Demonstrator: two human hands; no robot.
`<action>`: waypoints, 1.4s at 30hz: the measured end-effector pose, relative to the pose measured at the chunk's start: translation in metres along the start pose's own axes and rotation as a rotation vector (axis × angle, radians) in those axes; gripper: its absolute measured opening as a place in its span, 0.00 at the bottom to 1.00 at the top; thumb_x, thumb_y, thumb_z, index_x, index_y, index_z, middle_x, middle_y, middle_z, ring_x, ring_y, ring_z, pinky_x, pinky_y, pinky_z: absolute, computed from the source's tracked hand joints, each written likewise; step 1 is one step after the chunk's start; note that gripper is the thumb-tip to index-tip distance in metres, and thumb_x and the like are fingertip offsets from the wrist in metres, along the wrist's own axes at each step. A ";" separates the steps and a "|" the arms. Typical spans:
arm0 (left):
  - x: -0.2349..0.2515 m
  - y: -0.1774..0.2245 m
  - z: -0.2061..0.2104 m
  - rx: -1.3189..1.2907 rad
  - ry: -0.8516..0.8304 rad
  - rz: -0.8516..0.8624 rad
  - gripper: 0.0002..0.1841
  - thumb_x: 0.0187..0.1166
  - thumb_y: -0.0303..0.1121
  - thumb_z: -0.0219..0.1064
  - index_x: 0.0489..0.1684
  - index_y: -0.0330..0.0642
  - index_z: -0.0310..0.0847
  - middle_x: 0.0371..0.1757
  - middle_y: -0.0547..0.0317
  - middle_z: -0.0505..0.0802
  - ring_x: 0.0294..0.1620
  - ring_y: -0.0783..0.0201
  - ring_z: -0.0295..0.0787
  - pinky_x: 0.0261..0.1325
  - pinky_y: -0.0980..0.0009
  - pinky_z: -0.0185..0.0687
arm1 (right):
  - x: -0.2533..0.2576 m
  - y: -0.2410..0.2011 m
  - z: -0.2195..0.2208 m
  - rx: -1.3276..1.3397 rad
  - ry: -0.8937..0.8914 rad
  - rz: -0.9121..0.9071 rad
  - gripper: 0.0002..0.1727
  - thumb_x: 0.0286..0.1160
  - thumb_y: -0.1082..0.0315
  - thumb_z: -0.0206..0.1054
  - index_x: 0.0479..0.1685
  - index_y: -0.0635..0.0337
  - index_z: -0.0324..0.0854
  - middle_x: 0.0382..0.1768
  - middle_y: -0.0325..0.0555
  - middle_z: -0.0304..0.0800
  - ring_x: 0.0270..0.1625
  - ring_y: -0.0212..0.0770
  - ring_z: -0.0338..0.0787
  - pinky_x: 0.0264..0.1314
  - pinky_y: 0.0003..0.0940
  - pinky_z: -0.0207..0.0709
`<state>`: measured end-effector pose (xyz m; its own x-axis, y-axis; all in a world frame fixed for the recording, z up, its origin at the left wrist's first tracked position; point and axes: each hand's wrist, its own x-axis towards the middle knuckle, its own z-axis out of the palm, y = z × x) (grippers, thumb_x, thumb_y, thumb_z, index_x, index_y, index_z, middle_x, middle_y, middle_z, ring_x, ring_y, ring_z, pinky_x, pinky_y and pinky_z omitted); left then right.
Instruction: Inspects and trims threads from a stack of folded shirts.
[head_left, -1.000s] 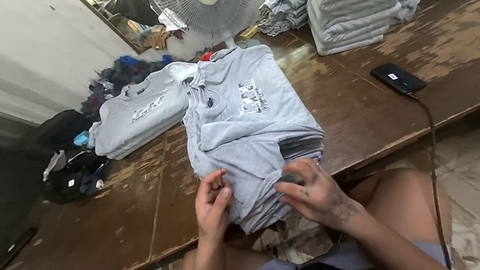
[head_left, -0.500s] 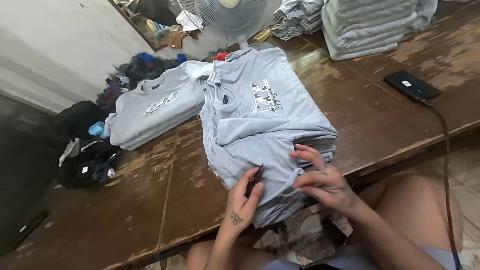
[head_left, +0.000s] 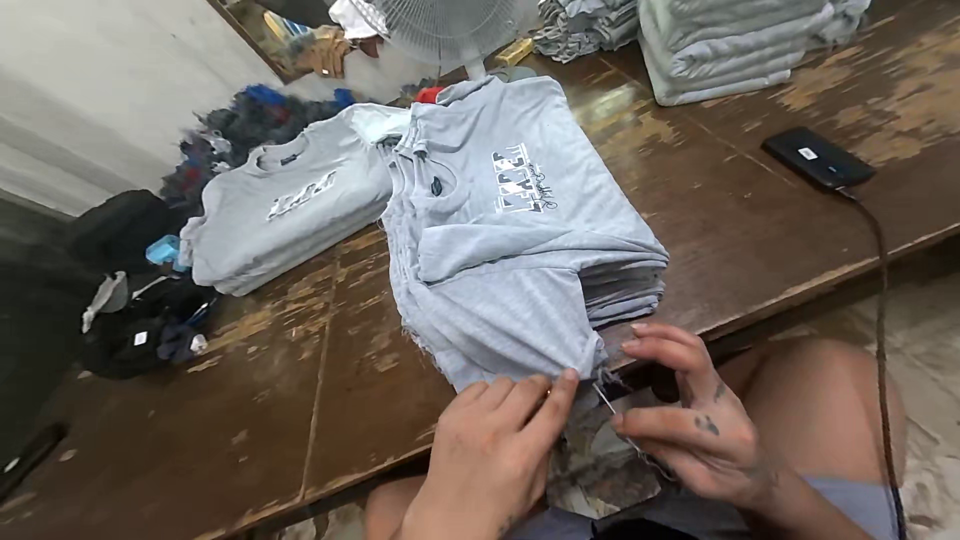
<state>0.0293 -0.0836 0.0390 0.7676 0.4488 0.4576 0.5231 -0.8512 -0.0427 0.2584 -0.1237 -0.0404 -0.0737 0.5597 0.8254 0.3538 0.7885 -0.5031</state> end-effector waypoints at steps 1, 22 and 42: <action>0.001 -0.001 0.003 0.024 -0.013 -0.017 0.19 0.76 0.28 0.56 0.58 0.48 0.91 0.42 0.56 0.96 0.31 0.56 0.90 0.27 0.62 0.79 | -0.001 -0.002 0.001 0.020 0.004 -0.002 0.06 0.83 0.55 0.64 0.43 0.41 0.84 0.76 0.37 0.74 0.89 0.41 0.62 0.92 0.41 0.58; 0.002 -0.038 0.019 -0.371 -0.360 -0.186 0.16 0.69 0.41 0.75 0.48 0.40 0.86 0.25 0.53 0.91 0.24 0.51 0.91 0.25 0.45 0.84 | 0.072 -0.037 -0.021 0.105 -0.498 -0.283 0.25 0.92 0.57 0.55 0.20 0.58 0.79 0.16 0.46 0.78 0.29 0.46 0.84 0.47 0.36 0.78; 0.075 -0.136 0.072 -0.353 0.477 -0.608 0.19 0.89 0.29 0.49 0.60 0.23 0.82 0.55 0.35 0.91 0.58 0.50 0.90 0.66 0.55 0.83 | 0.139 0.108 -0.008 -0.359 -0.705 0.594 0.32 0.88 0.43 0.55 0.77 0.58 0.80 0.75 0.59 0.83 0.81 0.59 0.77 0.86 0.61 0.61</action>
<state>0.0426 0.0851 0.0153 0.1105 0.7608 0.6396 0.5871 -0.5692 0.5756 0.2942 0.0373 0.0221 -0.2894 0.9551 0.0639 0.7660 0.2711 -0.5828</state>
